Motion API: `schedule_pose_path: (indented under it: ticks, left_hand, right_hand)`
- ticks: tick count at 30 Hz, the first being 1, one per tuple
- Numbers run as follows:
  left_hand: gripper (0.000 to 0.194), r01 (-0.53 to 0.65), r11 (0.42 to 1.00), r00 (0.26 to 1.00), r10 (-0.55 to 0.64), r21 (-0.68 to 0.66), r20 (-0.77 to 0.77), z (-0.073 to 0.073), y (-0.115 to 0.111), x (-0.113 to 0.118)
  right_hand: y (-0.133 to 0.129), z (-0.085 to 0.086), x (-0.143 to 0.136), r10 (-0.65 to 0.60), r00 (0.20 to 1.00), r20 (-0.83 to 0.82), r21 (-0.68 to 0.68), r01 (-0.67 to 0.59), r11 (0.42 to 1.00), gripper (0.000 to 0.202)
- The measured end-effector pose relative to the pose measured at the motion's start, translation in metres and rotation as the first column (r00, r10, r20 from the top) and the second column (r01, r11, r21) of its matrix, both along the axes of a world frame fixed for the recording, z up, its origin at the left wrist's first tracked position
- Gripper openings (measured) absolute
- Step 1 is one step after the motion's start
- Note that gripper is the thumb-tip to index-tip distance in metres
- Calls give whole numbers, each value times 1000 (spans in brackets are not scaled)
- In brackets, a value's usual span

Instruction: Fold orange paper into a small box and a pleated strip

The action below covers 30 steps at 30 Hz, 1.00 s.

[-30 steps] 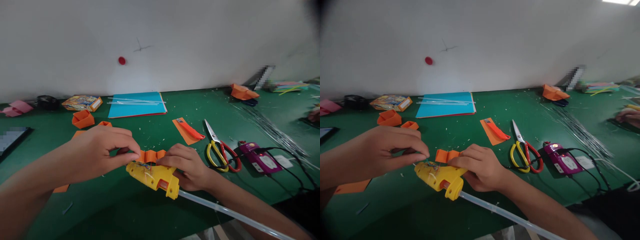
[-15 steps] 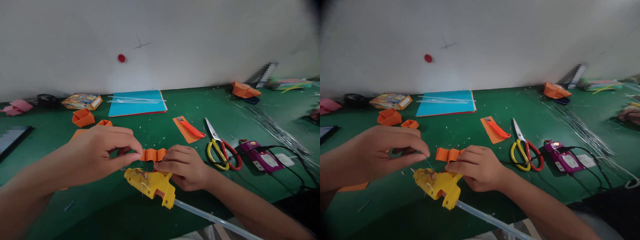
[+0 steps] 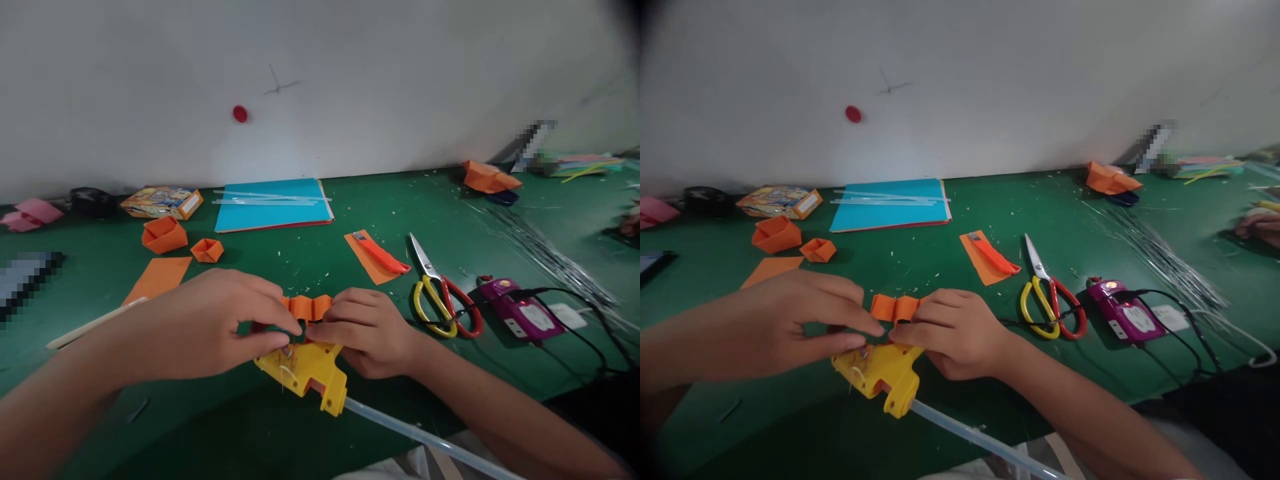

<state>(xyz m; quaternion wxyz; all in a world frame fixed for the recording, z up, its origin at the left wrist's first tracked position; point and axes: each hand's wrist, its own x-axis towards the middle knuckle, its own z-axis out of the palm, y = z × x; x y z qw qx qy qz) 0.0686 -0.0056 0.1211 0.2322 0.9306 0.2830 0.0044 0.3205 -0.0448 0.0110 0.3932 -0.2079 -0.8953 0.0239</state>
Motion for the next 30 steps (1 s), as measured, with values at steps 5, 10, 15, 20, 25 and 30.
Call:
schedule_pose_path:
  ticks: [5,10,15,20,25,30]
  left_hand:
    - [17,45,997,999,-44,-62,6,-1,2,2]
    - [14,45,996,999,-44,-78,3,-3,2,4]
    - [13,41,997,999,-40,-70,5,-6,2,3]
    - [13,61,995,998,-61,-75,2,-9,2,4]
    - [14,97,995,995,-97,-27,10,-8,2,6]
    - [17,140,990,990,-140,-1,8,-3,2,1]
  right_hand:
    - [1,0,0,2,1000,0,1,-2,1000,43]
    - [1,2,0,-7,1000,10,9,7,1000,44]
    - [0,0,0,-20,999,26,16,20,1000,43]
    - [0,0,-2,-26,999,22,16,25,1000,42]
    - [1,1,-2,-17,1000,21,11,17,1000,40]
    - [2,0,-1,-18,998,52,14,18,1000,42]
